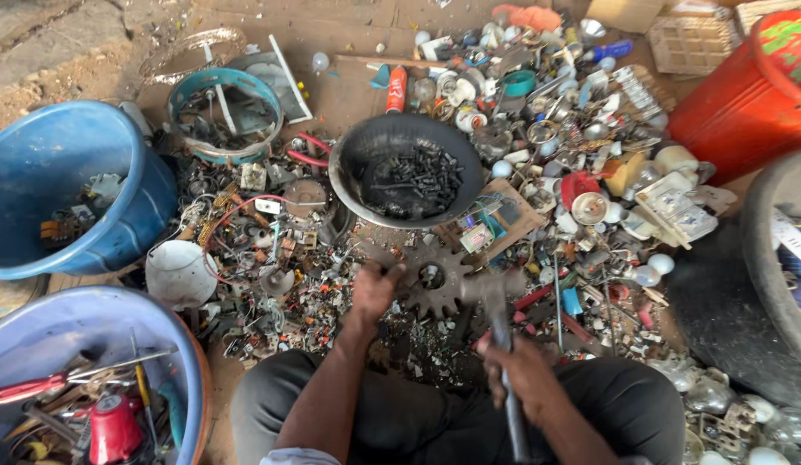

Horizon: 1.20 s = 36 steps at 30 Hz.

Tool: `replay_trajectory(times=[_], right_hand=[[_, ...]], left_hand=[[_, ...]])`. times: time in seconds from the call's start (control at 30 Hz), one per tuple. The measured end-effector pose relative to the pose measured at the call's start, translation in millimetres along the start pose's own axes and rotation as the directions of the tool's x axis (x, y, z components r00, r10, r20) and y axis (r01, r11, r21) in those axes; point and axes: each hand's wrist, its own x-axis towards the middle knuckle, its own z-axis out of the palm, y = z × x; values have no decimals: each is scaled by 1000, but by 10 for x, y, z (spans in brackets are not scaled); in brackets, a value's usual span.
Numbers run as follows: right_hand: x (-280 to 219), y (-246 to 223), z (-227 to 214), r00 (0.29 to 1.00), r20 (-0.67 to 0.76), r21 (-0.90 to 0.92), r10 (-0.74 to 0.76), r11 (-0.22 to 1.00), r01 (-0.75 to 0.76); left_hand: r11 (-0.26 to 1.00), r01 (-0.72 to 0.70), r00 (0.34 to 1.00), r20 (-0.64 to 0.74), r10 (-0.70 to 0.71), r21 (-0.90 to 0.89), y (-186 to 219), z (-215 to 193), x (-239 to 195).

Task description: The person sits on the ground in a cluttered outdoor area and uses a hammer to break apart a metal gear-like object. After breaking the object, the person picks up small black cylindrical components from a metal bowl and places them into a black plastic container.

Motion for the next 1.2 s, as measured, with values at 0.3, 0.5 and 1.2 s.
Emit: replay_trajectory(times=[0.3,0.5,1.2], right_hand=[[520,789,229,944,289,-379,162,924,-43],[368,689,514,944,315,-852,-94,409,325],[2431,418,-472,557,196,-956,-807,-30,293]], left_hand=[[748,20,997,-40,-62,-664,-3,-33,84],[901,151,988,25,-154,-406,79,-13,56],[767,-105,965,-123,233,633,-52,20,82]])
